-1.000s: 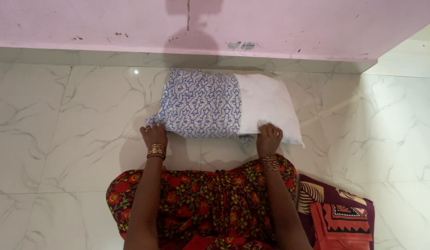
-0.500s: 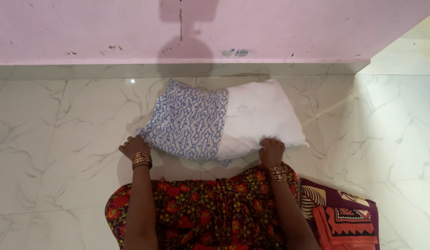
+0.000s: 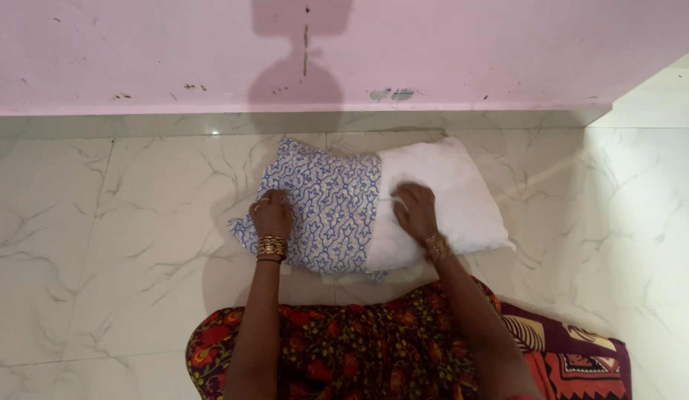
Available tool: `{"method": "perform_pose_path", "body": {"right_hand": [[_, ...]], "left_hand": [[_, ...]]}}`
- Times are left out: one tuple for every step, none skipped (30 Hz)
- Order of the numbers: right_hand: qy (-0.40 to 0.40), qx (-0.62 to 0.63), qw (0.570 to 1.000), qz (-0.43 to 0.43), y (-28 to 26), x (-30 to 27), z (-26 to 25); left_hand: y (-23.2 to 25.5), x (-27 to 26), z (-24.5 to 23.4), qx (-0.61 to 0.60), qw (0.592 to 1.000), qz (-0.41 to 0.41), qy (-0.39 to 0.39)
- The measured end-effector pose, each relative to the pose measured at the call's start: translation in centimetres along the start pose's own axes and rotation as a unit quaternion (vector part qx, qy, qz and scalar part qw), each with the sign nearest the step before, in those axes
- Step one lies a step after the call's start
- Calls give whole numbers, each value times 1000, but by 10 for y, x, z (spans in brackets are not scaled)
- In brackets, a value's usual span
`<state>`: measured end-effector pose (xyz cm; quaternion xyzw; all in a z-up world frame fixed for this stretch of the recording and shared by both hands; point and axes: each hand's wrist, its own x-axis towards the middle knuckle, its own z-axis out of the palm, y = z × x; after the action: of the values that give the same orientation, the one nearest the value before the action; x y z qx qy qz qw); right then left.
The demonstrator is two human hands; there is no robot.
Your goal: The person sits on the floor and folds a blue and white patterned pillowcase over a white pillow. They smooth the fabric, fold the edges, and adjust the pillowcase to fit neatly.
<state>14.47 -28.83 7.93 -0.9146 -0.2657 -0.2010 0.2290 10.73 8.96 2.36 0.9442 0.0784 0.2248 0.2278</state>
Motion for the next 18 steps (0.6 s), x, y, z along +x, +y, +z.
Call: {"method": "perform_pose_path", "body": {"right_hand": [[-32, -32, 999, -21, 7, 17, 8], [-64, -63, 995, -43, 13, 34, 18], [-96, -94, 989, -65, 17, 46, 26], [-136, -84, 986, -45, 18, 53, 33], [-175, -74, 981, -25, 19, 59, 40], [-216, -63, 974, -5, 18, 62, 46], [-215, -73, 974, -20, 14, 60, 52], [-213, -83, 973, -32, 7, 52, 57], [-212, -93, 972, -45, -3, 42, 62], [-205, -97, 973, -54, -13, 30, 63], [-197, -100, 973, -63, -26, 17, 63], [-188, -103, 974, -74, -38, 6, 62], [-189, -78, 975, -83, -50, -3, 59], [-190, -52, 976, -90, -62, -12, 55], [-190, -26, 977, -97, -74, -21, 51], [-179, 5, 978, -112, -85, -29, 48], [-167, 36, 977, -127, -95, -36, 46], [-156, 66, 975, -141, -99, -39, 44]], "left_hand": [[3, 0, -2, -18, 1000, 15, 3], [4, 1, -4, -35, 999, 30, 7], [6, 3, -6, -46, 998, 30, 5], [6, 4, -8, -56, 998, 30, 3], [4, 5, -11, -67, 997, 29, 1], [2, 7, -15, -90, 996, 28, -3], [-2, 9, -19, -113, 993, 26, -8], [-5, 11, -21, -137, 990, 26, -13], [-10, 14, -23, -129, 991, 20, -10], [-16, 18, -24, -122, 992, 15, -6], [-20, 21, -24, -115, 993, 9, -3], [-22, 24, -22, -101, 995, -5, -2], [-24, 27, -20, -87, 996, -20, -2], [-25, 29, -18, -73, 997, -34, -3], [-26, 32, -15, -44, 999, -16, -6], [-25, 38, -9, -16, 1000, 4, -10], [-25, 41, -5, 11, 1000, 23, -13], [-26, 41, 1, 45, 997, 46, -44]]}}
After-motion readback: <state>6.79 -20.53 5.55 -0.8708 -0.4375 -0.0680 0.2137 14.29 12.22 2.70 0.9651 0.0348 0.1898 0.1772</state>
